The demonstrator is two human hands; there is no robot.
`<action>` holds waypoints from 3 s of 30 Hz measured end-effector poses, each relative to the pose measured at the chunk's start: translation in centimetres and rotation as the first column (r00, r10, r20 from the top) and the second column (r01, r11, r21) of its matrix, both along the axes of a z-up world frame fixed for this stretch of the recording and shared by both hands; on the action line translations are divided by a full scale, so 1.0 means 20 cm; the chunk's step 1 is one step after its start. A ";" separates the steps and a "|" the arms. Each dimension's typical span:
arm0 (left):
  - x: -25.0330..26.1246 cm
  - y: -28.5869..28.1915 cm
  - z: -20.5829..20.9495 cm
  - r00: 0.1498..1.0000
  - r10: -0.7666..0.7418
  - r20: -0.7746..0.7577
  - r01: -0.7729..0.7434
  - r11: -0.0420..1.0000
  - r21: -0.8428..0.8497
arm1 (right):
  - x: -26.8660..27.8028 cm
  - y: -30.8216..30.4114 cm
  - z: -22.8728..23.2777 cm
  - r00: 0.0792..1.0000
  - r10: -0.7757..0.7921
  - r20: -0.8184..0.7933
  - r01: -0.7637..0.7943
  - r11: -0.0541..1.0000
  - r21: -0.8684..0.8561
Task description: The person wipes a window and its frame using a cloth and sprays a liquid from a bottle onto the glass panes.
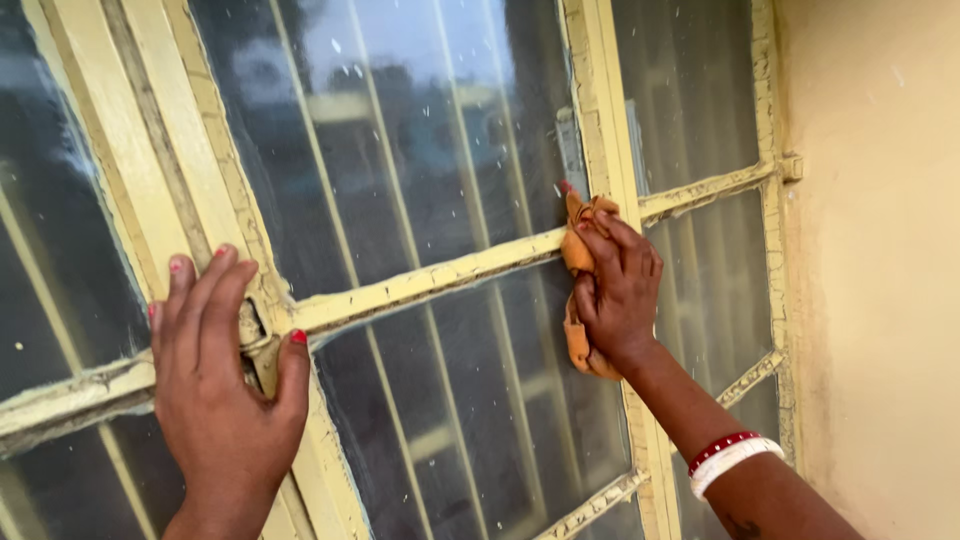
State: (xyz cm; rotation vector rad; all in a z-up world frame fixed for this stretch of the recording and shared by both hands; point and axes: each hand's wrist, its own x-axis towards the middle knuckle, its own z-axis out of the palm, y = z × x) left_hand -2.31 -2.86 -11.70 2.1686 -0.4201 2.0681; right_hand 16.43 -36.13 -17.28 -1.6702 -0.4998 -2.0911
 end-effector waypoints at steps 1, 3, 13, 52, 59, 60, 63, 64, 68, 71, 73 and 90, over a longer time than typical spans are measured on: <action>0.00 0.00 -0.01 1.000 -0.019 0.003 0.019 1.000 0.004 | 0.01 0.01 0.00 1.000 0.015 -0.016 -0.015 1.000 0.009; 0.00 0.01 -0.02 0.998 -0.054 0.014 0.054 0.998 0.010 | 0.00 0.04 -0.02 0.997 0.062 -0.036 -0.061 0.998 0.033; 0.01 0.00 -0.02 1.000 0.005 0.028 -0.006 1.000 0.014 | -0.13 0.34 -0.05 0.971 0.225 -0.075 -0.217 0.971 0.100; -0.03 0.07 -0.09 0.997 -0.079 0.017 0.077 0.995 0.070 | -0.22 0.49 -0.07 0.980 0.188 -0.061 -0.197 0.954 -0.225; 0.02 0.10 -0.21 0.999 -0.018 0.034 0.016 0.997 0.070 | -0.07 0.14 -0.14 0.979 0.153 -0.135 -0.138 0.984 0.109; 0.03 0.10 -0.21 1.000 -0.007 0.030 0.005 0.998 0.065 | -0.06 0.12 -0.15 0.982 0.132 -0.133 -0.114 0.984 0.135; 0.03 0.11 -0.22 1.000 -0.016 0.023 0.015 0.998 0.053 | -0.05 0.13 -0.17 0.985 0.110 -0.130 -0.091 0.986 0.138; 0.04 0.11 -0.22 1.000 -0.015 0.028 0.013 0.999 0.053 | -0.05 0.14 -0.17 0.984 0.122 -0.130 -0.101 0.982 0.156; 0.04 0.10 -0.21 0.998 -0.019 0.056 0.016 0.998 0.063 | -0.08 0.24 -0.17 0.977 0.178 -0.114 -0.144 0.956 0.256; 0.04 0.10 -0.22 0.998 -0.026 0.060 0.022 0.997 0.072 | -0.15 0.37 -0.20 0.965 0.231 -0.121 -0.187 0.936 0.298; 0.03 0.11 -0.22 0.998 -0.024 0.062 0.019 0.997 0.077 | -0.22 0.50 -0.20 0.957 0.254 -0.140 -0.205 0.934 0.293; 0.03 0.13 -0.20 0.999 -0.026 0.024 0.024 0.995 0.097 | -0.61 1.11 -0.18 0.941 0.313 -0.130 -0.324 0.943 -0.072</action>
